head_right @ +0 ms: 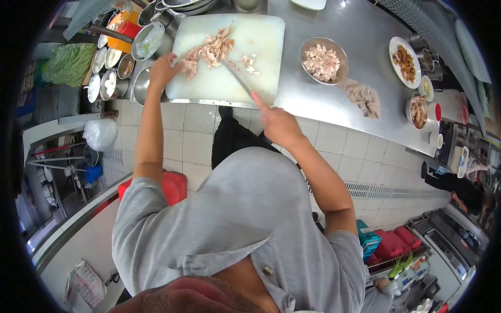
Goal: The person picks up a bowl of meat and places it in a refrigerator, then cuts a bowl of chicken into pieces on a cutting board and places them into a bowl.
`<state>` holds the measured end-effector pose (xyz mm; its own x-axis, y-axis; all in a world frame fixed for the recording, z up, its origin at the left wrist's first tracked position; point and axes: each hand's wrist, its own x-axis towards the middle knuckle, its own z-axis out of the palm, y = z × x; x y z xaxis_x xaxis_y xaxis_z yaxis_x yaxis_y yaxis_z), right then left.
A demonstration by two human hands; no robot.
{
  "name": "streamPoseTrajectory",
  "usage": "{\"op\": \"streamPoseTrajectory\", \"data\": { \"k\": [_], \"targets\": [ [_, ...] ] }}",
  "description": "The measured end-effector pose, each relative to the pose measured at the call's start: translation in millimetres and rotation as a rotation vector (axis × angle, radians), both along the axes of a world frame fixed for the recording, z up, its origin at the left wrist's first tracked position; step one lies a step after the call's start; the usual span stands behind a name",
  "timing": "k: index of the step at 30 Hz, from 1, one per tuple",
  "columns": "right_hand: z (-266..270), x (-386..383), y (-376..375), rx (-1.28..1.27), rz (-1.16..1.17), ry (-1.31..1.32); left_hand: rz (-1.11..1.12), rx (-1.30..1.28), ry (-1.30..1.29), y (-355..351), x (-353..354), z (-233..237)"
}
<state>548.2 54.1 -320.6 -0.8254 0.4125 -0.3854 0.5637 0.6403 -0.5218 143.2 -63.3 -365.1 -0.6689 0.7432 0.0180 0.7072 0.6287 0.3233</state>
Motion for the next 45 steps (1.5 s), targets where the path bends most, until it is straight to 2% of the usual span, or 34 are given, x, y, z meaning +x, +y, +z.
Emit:
{"op": "streamPoseTrajectory", "data": {
  "k": [1, 5, 10, 13, 16, 18, 20, 21, 24, 30, 36, 39, 45],
  "targets": [
    [-2, -2, 0, 0.005, 0.008, -0.022, -0.027, -0.074, -0.091, -1, -8, -7],
    [-11, -4, 9, 0.001, -0.044, -0.082, -0.086, 0.058, -0.158, -6, -11, -26],
    [-7, 1, 23, 0.050, -0.167, -0.109, -0.105, 0.201, -0.299, -3, -4, -8],
    [-6, 1, 27, 0.053, -0.210, -0.101, -0.188, 0.241, -0.621, 18, 15, 12],
    [-7, 0, 30, 0.021, -0.227, -0.090, -0.296, 0.096, -0.885, 56, 55, 30],
    [-5, -2, 31, -0.020, -0.249, -0.081, -0.378, 0.004, -0.937, 86, 80, 11],
    [-6, -3, 32, -0.025, -0.246, -0.079, -0.510, 0.040, -0.573, 110, 101, -35],
    [-6, -2, 32, -0.029, -0.244, -0.079, -0.569, 0.058, -0.390, 116, 112, -38],
    [-6, 0, 32, 0.002, -0.231, -0.056, -0.394, 0.288, -0.142, 116, 130, -36],
    [19, 2, 20, 0.023, -0.174, -0.078, -0.496, 0.234, -0.342, 100, 144, -27],
    [8, 3, 14, 0.054, -0.110, -0.115, -0.491, 0.212, -0.271, 100, 147, -40],
    [-7, -2, 9, 0.067, -0.101, -0.128, -0.502, 0.293, -0.188, 100, 148, -48],
    [18, -5, 25, 0.058, -0.072, -0.123, -0.439, 0.221, -0.262, 99, 148, -32]
  ]
}}
